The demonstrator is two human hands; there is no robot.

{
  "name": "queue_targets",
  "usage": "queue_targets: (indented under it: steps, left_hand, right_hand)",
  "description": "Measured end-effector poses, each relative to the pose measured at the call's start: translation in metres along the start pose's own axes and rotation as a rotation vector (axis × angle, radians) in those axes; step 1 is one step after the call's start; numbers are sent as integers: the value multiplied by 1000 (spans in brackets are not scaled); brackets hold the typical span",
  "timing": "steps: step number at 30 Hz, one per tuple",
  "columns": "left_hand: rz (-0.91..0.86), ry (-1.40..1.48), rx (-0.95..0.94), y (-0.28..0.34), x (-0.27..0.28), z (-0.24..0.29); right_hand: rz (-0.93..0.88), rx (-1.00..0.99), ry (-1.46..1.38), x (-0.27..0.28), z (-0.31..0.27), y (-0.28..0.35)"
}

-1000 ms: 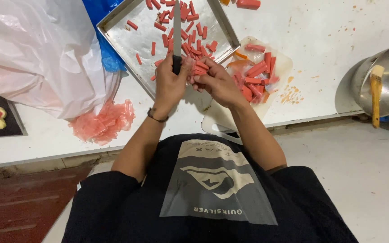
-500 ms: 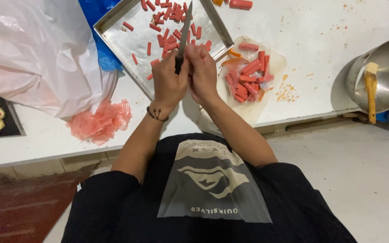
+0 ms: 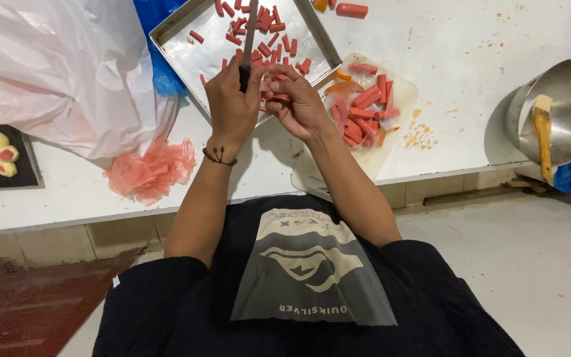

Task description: Slicing sausages into small pieces using a knife and organizing them on a metal tray.

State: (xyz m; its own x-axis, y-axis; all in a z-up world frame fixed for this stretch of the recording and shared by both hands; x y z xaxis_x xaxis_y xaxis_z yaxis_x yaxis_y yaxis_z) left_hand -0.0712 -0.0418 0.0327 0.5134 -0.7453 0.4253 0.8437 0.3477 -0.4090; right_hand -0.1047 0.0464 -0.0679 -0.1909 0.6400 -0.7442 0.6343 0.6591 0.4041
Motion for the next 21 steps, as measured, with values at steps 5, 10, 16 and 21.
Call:
queue_targets:
  steps: [5,10,16,21]
  left_hand:
    - [24,46,38,-7,16,2]
    - [-4,11,96,-8,50,-5]
    - [61,86,312,45,131,-26]
    - [-270,-357,639,119,144,-92]
  right_hand:
    - [-148,-135,-147,7,2,-4]
    - [-128,-165,24,-7,-20,-2]
    - [230,11,1378,12,-53,-23]
    - [478,826,1430,37,-162,53]
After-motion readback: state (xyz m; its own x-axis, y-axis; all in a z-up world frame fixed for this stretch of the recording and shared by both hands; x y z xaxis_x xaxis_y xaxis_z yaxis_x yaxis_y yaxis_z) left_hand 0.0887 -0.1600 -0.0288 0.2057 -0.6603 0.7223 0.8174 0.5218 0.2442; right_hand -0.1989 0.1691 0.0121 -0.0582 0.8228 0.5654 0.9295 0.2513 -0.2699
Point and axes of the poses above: each hand's wrist, its own y-axis away from the middle knuckle, its own x-axis out of the back of the hand, z = x × y, the point moved 9 cm from there along -y, towards the middle knuckle, and after that the axes turned 7 degrees about y, right-handed, at the moved point
